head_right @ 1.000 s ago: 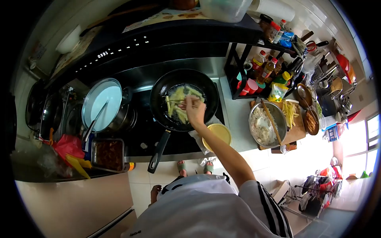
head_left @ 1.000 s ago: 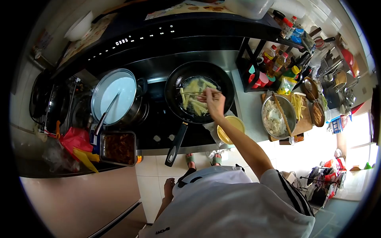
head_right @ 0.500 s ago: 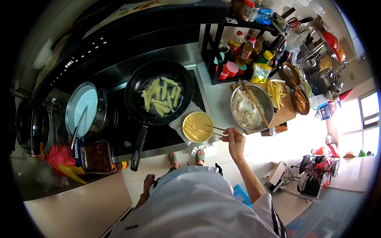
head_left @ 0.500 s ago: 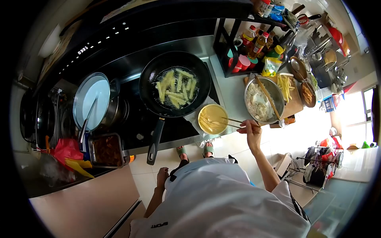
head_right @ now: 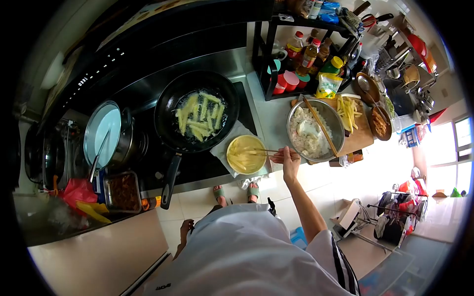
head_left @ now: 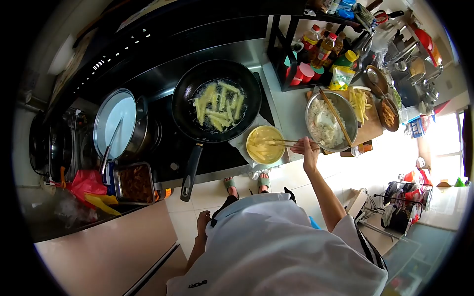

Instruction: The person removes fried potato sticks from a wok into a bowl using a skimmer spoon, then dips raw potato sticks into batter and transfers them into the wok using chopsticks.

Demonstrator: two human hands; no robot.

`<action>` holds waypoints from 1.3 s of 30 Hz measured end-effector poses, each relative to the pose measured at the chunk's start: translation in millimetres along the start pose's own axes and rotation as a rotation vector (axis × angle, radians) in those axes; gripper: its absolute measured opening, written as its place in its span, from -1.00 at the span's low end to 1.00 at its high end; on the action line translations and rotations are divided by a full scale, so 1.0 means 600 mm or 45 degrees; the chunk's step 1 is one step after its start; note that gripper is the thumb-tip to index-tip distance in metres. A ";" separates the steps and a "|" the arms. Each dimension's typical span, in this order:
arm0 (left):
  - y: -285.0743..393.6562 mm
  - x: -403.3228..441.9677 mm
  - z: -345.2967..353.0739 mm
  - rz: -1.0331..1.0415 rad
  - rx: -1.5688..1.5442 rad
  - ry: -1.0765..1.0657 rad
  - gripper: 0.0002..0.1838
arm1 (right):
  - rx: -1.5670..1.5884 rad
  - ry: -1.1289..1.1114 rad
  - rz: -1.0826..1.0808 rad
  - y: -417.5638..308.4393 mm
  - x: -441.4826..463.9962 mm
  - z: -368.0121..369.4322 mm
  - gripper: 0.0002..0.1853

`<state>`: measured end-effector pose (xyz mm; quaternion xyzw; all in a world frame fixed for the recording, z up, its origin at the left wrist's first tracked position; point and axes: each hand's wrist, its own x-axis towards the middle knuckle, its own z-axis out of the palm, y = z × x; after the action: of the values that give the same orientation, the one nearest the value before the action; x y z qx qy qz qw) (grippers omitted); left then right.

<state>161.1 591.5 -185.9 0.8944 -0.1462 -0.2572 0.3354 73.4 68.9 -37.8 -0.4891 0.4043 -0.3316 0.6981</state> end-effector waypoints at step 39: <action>-0.016 0.034 0.012 -0.123 -0.038 -0.044 -0.80 | -0.357 -0.177 -0.253 -0.167 -0.058 0.030 -0.71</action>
<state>174.9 585.9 -204.7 0.8909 -0.1048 -0.2905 0.3332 67.3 75.8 69.6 -0.6408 0.3472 -0.3047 0.6132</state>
